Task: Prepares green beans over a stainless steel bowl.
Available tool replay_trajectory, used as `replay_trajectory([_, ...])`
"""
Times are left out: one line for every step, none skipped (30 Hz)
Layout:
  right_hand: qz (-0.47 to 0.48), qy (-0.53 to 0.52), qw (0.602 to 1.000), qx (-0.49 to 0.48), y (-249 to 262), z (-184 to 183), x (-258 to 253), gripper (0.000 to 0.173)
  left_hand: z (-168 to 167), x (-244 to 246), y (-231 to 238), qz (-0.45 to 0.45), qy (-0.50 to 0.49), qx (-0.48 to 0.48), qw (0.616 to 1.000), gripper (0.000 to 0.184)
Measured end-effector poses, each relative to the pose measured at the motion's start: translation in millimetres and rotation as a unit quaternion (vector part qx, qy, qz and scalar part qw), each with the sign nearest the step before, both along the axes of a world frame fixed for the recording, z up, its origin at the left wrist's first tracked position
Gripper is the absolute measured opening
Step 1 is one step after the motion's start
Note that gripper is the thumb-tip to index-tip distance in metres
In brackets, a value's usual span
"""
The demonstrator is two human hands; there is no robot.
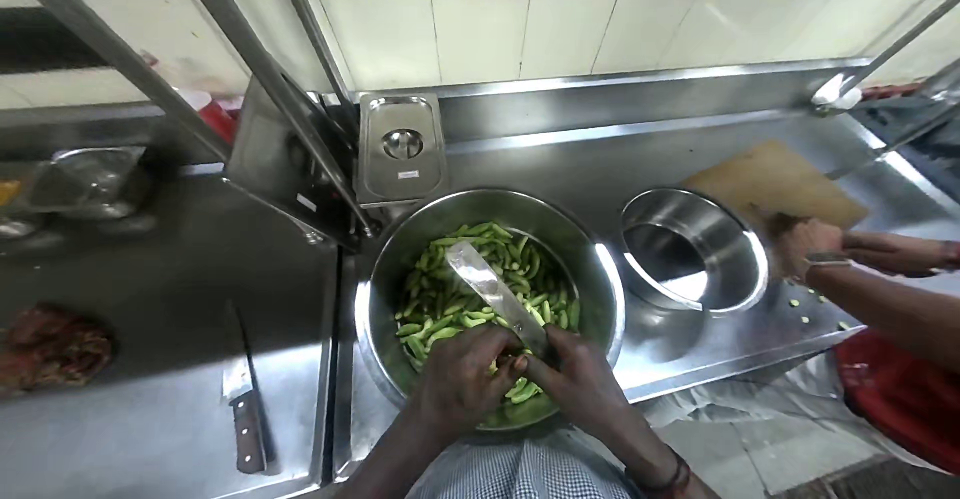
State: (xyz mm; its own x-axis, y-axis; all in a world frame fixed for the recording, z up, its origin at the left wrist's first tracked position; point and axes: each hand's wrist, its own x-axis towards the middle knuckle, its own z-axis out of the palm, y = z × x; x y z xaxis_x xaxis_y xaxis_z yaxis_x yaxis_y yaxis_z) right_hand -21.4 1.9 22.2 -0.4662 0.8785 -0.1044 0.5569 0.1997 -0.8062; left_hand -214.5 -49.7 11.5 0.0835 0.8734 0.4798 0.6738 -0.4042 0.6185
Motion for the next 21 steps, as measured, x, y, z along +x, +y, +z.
replay_trajectory([0.001, 0.001, 1.000, 0.003, 0, 0, 0, 0.046, 0, 1, 0, 0.006, -0.015, 0.002, 1.000, 0.017])
replay_trajectory([0.001, 0.005, 1.000, 0.005, -1, 1, 0, 0.047, -1, 3, -1, 0.009, -0.028, -0.004, 1.000, 0.016])
replay_trajectory([0.002, 0.009, 1.000, 0.007, -1, 1, -1, 0.048, -1, 4, -1, 0.008, -0.041, -0.014, 0.999, 0.015])
replay_trajectory([0.003, 0.013, 1.000, 0.007, -2, -1, -1, 0.048, -2, 4, -2, 0.000, -0.050, -0.031, 0.998, 0.016])
replay_trajectory([0.005, 0.014, 1.000, 0.007, -2, -2, -1, 0.048, -3, 4, -2, -0.006, -0.055, -0.047, 0.997, 0.019])
replay_trajectory([0.007, 0.014, 1.000, 0.005, -3, -4, -1, 0.049, -4, 4, -1, -0.007, -0.056, -0.059, 0.997, 0.020])
replay_trajectory([0.010, 0.012, 1.000, 0.001, -4, -5, 0, 0.049, -5, 4, -1, -0.002, -0.056, -0.064, 0.996, 0.020])
replay_trajectory([0.014, 0.016, 1.000, -0.002, -5, -5, 0, 0.050, -5, 5, -1, 0.010, -0.059, -0.070, 0.996, 0.017])
replay_trajectory([0.017, 0.026, 1.000, -0.001, -6, -6, 1, 0.050, -5, 5, -1, 0.023, -0.079, -0.089, 0.993, 0.012])
replay_trajectory([0.016, 0.042, 0.999, 0.004, -7, -6, 2, 0.052, -1, 6, -1, 0.035, -0.129, -0.135, 0.982, 0.011])
replay_trajectory([0.012, 0.056, 0.998, 0.009, -7, -6, 4, 0.054, 5, 5, -1, 0.041, -0.216, -0.205, 0.954, 0.011])
replay_trajectory([0.008, 0.067, 0.998, 0.016, -7, -6, 6, 0.057, 10, 6, 0, 0.048, -0.333, -0.270, 0.902, 0.012])
replay_trajectory([0.002, 0.073, 0.997, 0.029, -6, -6, 8, 0.059, 13, 6, 1, 0.053, -0.441, -0.312, 0.840, 0.015])
replay_trajectory([-0.003, 0.076, 0.996, 0.041, -5, -6, 10, 0.060, 14, 4, 1, 0.040, -0.529, -0.340, 0.776, 0.020])
replay_trajectory([-0.006, 0.082, 0.995, 0.048, -5, -6, 11, 0.056, 12, 1, 0, 0.014, -0.594, -0.356, 0.721, 0.024])
replay_trajectory([-0.005, 0.087, 0.995, 0.048, -4, -6, 12, 0.049, 9, -1, -1, -0.010, -0.636, -0.367, 0.679, 0.026])
replay_trajectory([-0.003, 0.090, 0.995, 0.044, -4, -5, 12, 0.045, 7, -2, -3, -0.035, -0.660, -0.377, 0.649, 0.026])
replay_trajectory([-0.001, 0.091, 0.995, 0.039, -5, -5, 11, 0.044, 4, -2, -4, -0.060, -0.673, -0.385, 0.628, 0.025])
replay_trajectory([-0.001, 0.095, 0.995, 0.035, -6, -4, 10, 0.045, 2, -1, -5, -0.081, -0.681, -0.391, 0.614, 0.024])
replay_trajectory([0.001, 0.100, 0.994, 0.036, -7, -4, 9, 0.045, 1, 1, -7, -0.096, -0.685, -0.397, 0.604, 0.023])
replay_trajectory([0.002, 0.105, 0.994, 0.043, -8, -4, 7, 0.045, 3, 3, -7, -0.106, -0.684, -0.405, 0.598, 0.022])
